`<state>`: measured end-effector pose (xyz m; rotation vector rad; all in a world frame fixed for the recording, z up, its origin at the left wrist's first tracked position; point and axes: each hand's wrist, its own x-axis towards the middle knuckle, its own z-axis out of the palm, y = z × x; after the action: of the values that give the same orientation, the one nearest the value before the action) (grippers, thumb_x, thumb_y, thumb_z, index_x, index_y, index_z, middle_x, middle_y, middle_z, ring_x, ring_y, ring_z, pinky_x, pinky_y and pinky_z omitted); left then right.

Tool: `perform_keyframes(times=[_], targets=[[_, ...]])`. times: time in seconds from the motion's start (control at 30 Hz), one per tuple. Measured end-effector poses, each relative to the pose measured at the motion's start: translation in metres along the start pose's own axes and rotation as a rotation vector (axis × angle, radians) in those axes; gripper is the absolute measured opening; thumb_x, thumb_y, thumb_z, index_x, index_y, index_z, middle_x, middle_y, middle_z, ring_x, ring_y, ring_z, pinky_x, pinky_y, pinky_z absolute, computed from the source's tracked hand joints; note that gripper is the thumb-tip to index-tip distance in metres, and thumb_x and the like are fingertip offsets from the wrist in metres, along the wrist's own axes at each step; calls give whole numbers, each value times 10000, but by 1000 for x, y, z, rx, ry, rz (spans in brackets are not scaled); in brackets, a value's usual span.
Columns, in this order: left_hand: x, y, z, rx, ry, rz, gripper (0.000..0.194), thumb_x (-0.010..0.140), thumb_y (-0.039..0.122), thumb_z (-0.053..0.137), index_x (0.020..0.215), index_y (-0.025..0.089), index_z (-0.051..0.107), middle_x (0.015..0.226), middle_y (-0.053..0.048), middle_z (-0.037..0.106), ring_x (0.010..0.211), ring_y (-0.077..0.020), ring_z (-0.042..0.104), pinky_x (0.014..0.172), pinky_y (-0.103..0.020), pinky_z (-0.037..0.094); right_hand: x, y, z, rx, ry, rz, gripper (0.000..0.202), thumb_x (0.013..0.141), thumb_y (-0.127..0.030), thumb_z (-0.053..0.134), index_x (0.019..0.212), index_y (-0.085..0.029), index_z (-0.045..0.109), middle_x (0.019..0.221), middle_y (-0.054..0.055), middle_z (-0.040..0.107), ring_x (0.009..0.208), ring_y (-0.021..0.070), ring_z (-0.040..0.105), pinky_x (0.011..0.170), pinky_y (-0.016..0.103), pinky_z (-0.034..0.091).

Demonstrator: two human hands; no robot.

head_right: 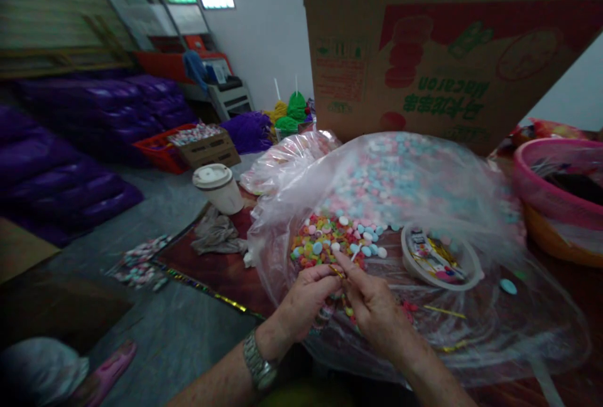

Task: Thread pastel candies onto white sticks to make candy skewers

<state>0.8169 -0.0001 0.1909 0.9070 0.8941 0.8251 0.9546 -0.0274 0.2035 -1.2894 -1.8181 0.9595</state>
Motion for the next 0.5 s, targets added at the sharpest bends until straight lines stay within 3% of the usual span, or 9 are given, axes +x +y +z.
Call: perform_keyframes(times=[0.1, 0.2, 0.37, 0.43, 0.5], targets=[[-3, -5, -7, 106, -32, 32, 155, 713, 186, 553, 566, 139, 564, 525, 18, 487, 499, -90, 416, 465, -185, 294, 3, 3, -5, -43, -47, 108, 540, 895, -244, 389, 1422, -206, 276, 600, -47, 469, 513, 121, 435, 488, 208, 362], [-4, -7, -8, 118, -80, 68, 173, 751, 258, 575, 638, 128, 594, 572, 13, 497, 522, -83, 423, 480, -176, 311, 5, 2, -2, -88, 4, 129, 594, 862, -203, 416, 1430, -180, 242, 573, -56, 465, 520, 128, 450, 510, 216, 355], [-6, 0, -8, -109, -64, -10, 360, 700, 455, 654, 583, 129, 556, 530, 14, 497, 400, -53, 384, 382, -178, 259, -5, 4, 21, 187, 327, 122, 800, 867, -303, 494, 1450, -161, -36, 585, -61, 522, 492, 133, 481, 498, 215, 400], [-8, 4, -12, -144, -151, -89, 339, 646, 418, 711, 572, 113, 582, 519, 2, 517, 379, -53, 404, 364, -178, 270, -11, 0, 17, 306, 289, 113, 741, 876, -356, 510, 1450, -188, 74, 566, -63, 518, 456, 120, 462, 456, 200, 387], [-11, 6, -16, -178, -291, -223, 303, 583, 358, 760, 599, 90, 620, 509, -13, 538, 365, -65, 437, 354, -181, 295, -13, -10, 3, 276, 17, 42, 492, 886, -355, 512, 1345, -213, 402, 597, -29, 558, 516, 129, 514, 495, 208, 411]])
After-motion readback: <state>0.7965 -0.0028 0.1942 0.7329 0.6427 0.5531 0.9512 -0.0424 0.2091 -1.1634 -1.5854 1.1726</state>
